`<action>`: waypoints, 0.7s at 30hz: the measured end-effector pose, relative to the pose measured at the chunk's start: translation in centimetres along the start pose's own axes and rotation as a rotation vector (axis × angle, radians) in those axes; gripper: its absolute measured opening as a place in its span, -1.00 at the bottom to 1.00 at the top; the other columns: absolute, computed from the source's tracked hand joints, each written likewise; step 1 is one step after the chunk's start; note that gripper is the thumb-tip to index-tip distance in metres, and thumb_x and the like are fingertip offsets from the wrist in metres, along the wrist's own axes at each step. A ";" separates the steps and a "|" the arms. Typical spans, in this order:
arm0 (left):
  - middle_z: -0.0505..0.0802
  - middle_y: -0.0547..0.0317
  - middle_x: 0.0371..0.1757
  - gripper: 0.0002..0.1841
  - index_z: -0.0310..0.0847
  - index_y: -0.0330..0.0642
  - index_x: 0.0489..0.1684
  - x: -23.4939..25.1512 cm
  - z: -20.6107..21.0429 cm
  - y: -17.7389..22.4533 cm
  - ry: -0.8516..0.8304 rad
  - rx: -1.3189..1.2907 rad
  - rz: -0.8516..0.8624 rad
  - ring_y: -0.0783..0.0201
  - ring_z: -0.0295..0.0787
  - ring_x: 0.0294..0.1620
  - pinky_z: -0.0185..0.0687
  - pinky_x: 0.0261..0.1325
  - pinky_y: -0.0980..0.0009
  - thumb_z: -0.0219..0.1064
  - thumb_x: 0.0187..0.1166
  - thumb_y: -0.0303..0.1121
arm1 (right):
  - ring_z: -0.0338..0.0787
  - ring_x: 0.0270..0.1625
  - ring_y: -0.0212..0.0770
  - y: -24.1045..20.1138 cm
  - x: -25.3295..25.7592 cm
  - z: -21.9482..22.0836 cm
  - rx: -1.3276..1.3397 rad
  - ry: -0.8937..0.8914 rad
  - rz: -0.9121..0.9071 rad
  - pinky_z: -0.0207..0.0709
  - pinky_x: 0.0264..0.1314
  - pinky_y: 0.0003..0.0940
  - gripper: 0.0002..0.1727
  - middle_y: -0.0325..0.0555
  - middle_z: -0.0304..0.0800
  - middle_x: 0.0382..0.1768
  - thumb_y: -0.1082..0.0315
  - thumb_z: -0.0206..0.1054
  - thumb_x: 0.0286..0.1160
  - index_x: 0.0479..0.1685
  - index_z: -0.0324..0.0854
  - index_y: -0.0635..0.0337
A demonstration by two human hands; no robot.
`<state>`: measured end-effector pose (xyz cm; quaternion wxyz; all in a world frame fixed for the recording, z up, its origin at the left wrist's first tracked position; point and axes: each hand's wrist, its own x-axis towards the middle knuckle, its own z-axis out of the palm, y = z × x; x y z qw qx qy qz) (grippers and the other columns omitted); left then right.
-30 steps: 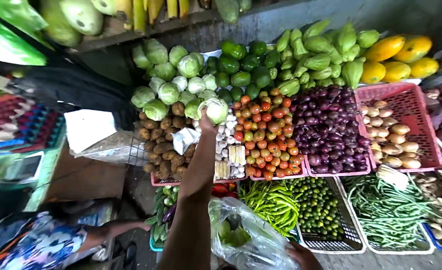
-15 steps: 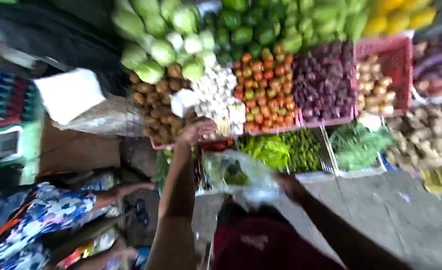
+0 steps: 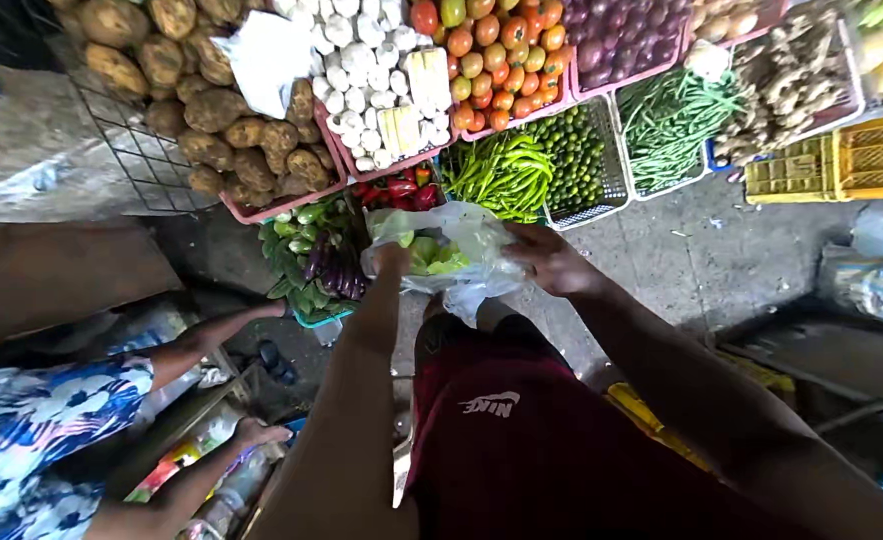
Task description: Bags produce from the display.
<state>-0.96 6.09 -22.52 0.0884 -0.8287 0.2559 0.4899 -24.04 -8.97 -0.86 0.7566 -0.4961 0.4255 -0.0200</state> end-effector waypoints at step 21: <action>0.35 -0.32 0.78 -0.44 0.19 -0.49 0.74 -19.8 -14.2 6.1 0.127 -1.272 -0.462 -0.15 0.25 0.80 0.11 0.80 0.10 0.16 0.76 -0.54 | 0.85 0.12 -0.38 0.5 -1.6 3.2 -0.191 -0.347 -0.089 0.75 0.23 -0.31 -0.51 -0.07 0.87 0.17 0.37 0.32 0.52 0.44 0.63 0.36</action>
